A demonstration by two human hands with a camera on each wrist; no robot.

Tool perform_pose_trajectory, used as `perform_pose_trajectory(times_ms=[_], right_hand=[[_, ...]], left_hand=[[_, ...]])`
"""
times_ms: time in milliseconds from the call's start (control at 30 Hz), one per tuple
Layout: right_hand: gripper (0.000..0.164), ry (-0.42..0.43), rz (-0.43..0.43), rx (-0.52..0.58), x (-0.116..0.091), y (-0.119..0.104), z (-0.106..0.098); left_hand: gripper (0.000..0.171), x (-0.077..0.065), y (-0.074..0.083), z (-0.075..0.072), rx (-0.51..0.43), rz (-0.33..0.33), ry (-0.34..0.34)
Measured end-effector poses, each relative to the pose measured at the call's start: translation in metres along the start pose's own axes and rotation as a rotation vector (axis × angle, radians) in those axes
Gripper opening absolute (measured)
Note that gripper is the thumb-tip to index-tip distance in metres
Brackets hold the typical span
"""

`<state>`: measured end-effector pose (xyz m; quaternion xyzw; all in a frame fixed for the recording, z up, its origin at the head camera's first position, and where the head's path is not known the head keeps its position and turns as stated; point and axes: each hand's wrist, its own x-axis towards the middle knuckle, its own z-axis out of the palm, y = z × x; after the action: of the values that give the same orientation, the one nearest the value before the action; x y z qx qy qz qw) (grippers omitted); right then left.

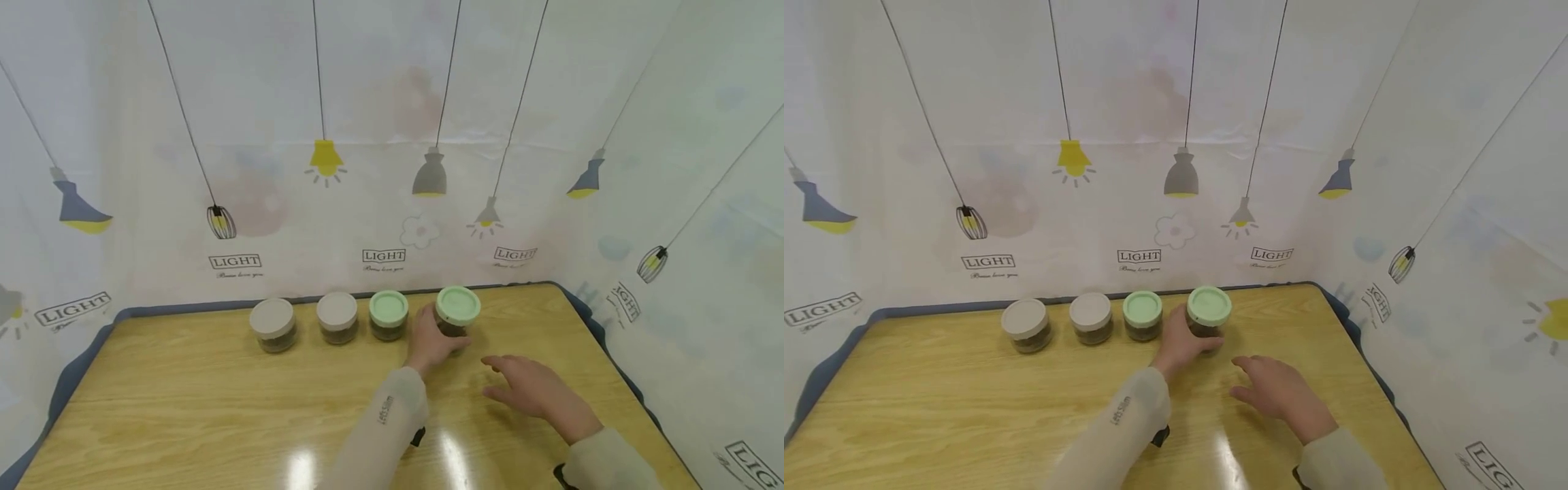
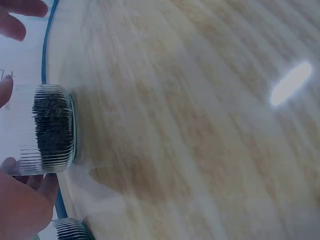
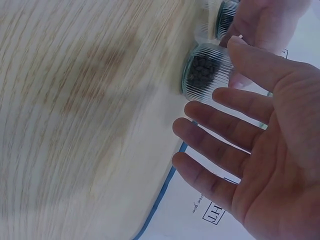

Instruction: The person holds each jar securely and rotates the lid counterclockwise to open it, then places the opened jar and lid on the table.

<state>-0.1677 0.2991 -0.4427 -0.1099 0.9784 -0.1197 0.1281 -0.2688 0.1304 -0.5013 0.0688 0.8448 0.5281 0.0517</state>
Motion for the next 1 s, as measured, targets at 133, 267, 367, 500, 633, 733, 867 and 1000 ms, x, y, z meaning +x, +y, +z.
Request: perform_pose_trajectory(times_ms=[133, 267, 367, 500, 633, 733, 867, 1000], right_hand=[[0.06, 0.007, -0.007, -0.008, -0.001, -0.006, -0.005], [0.062, -0.004, 0.003, -0.001, -0.002, -0.008, -0.007], [0.063, -0.017, 0.017, 0.0, -0.001, -0.006, -0.007], [0.063, -0.022, 0.018, -0.003, 0.001, -0.005, -0.007], [0.063, -0.022, -0.005, -0.001, 0.004, -0.01, -0.008], [0.065, -0.02, -0.027, -0.003, 0.005, -0.018, -0.011], [0.065, -0.023, -0.053, -0.01, 0.006, -0.028, -0.013], [0.065, -0.031, -0.074, 0.001, 0.007, -0.038, -0.014]], left_hand=[[0.086, -0.005, -0.007, -0.006, 0.047, 0.062, 0.008], [0.083, -0.015, -0.015, -0.016, 0.061, 0.104, -0.006], [0.083, -0.023, -0.019, -0.026, 0.043, 0.125, -0.037], [0.084, -0.032, -0.023, -0.044, 0.031, 0.17, -0.08], [0.089, -0.044, -0.027, -0.067, 0.054, 0.194, -0.095], [0.091, -0.056, -0.032, -0.082, 0.065, 0.191, -0.096], [0.089, -0.071, -0.042, -0.098, 0.054, 0.169, -0.102], [0.087, -0.086, -0.048, -0.111, 0.027, 0.155, -0.119]])
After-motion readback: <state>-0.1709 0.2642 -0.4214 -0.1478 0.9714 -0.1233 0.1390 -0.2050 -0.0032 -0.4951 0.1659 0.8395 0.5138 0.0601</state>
